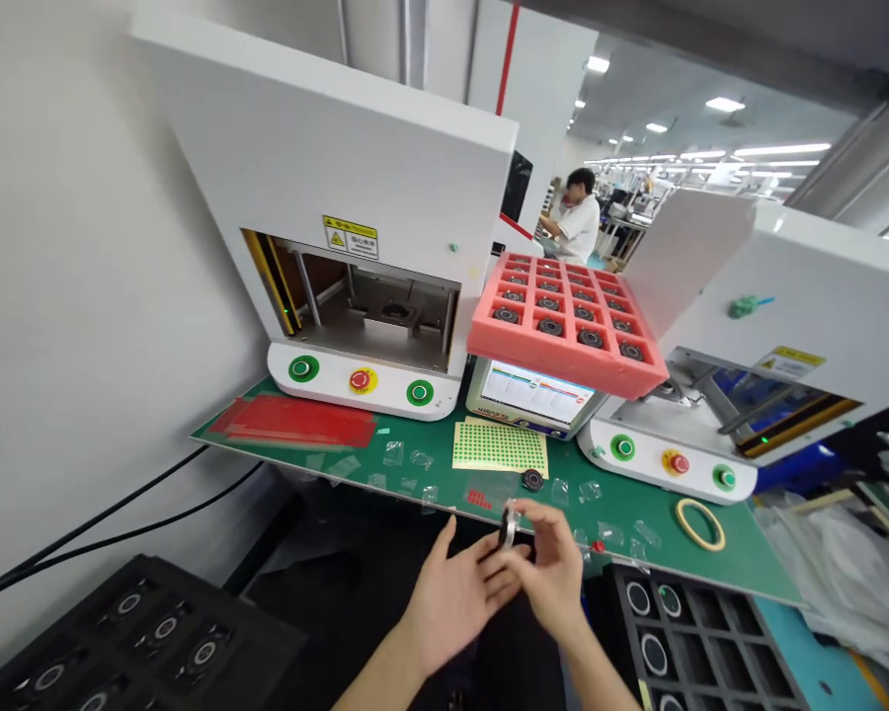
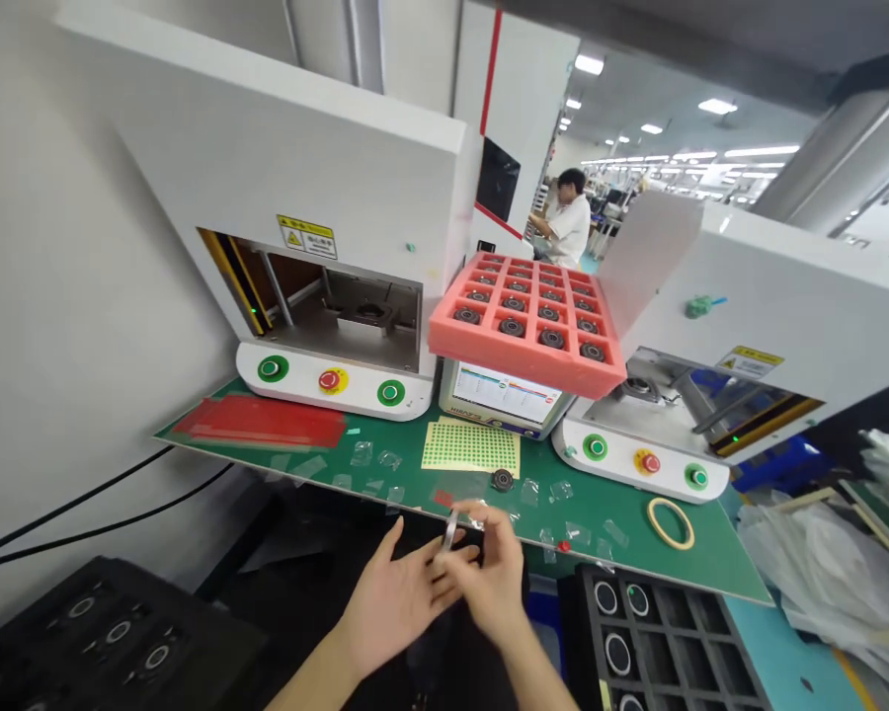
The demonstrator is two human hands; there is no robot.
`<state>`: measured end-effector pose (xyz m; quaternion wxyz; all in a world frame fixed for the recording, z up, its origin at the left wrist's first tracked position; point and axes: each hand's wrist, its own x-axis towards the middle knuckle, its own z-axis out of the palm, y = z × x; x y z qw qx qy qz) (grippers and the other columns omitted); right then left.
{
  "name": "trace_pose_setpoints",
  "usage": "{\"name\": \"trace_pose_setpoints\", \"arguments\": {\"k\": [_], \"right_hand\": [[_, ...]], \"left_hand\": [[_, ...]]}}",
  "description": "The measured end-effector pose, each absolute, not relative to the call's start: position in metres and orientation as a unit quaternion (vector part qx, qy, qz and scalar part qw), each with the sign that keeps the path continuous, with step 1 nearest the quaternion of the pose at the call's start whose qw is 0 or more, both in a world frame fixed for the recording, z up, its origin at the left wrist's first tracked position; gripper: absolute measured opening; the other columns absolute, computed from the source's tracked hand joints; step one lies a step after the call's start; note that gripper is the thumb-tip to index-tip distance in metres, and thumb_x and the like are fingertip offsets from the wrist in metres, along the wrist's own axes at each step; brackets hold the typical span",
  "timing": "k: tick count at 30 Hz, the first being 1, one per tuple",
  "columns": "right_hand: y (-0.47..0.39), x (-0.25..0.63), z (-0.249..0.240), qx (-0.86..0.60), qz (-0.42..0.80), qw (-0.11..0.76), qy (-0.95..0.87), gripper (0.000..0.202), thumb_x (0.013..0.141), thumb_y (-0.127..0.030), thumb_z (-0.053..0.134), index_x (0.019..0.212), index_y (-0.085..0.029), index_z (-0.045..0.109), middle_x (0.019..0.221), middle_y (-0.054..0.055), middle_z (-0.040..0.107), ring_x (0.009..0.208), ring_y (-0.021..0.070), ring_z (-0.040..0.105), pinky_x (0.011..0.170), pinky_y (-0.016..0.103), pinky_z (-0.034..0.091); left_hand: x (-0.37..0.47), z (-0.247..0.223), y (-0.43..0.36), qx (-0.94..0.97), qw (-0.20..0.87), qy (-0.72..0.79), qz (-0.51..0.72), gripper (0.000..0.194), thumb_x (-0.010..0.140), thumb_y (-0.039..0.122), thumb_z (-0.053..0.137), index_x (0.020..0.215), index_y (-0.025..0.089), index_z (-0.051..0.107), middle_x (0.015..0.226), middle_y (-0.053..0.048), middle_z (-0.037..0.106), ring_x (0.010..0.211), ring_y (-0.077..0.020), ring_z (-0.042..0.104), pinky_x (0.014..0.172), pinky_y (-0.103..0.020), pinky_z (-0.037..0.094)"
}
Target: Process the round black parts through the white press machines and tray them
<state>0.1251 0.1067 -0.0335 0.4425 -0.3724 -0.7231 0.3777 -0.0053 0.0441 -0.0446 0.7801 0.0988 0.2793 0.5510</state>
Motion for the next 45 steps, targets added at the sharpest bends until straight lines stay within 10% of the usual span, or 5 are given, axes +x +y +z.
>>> {"name": "trace_pose_setpoints", "arguments": {"k": [4,7,12,45], "right_hand": [[0.199,0.111,-0.05,-0.42,0.252,0.266,-0.83,0.033,0.079,-0.026,0.071,0.107,-0.019,0.054,0.107,0.01,0.066,0.104,0.0258,0.062,0.093,0.046,0.048],[0.244,0.092,-0.064,-0.416,0.213,0.177,-0.866,0.029,0.083,-0.028,0.069,0.107,-0.016,0.059,0.103,0.007,0.066,0.1,0.0241,0.063,0.093,0.048,0.047],[0.262,0.07,-0.084,-0.419,0.163,0.077,-0.89,0.029,0.092,-0.035,0.06,0.113,-0.015,0.06,0.113,0.007,0.063,0.101,0.0214,0.062,0.09,0.045,0.051],[0.258,0.159,-0.084,-0.446,0.144,-0.035,-0.883,0.04,0.092,-0.034,0.06,0.127,-0.017,0.052,0.118,0.008,0.061,0.103,0.0231,0.062,0.09,0.046,0.051]], "left_hand": [[-0.033,-0.149,0.026,0.333,0.471,0.665,0.474,0.04,0.083,0.047,0.054,0.102,0.016,0.071,0.107,-0.014,0.07,0.119,-0.0328,0.055,0.108,-0.051,0.035],[-0.044,-0.221,-0.007,0.338,0.362,0.753,0.433,0.039,0.077,0.03,0.057,0.112,0.017,0.07,0.144,-0.012,0.049,0.145,-0.0381,0.015,0.116,-0.06,0.002],[-0.046,-0.28,-0.029,0.474,0.08,0.866,0.138,0.052,0.087,0.022,0.045,0.138,0.028,0.051,0.156,-0.003,0.033,0.144,-0.0363,0.021,0.111,-0.061,0.022],[-0.041,-0.274,-0.018,0.503,0.007,0.862,0.063,0.052,0.089,0.024,0.044,0.141,0.022,0.049,0.155,-0.009,0.033,0.138,-0.0411,0.03,0.105,-0.059,0.033]]}}
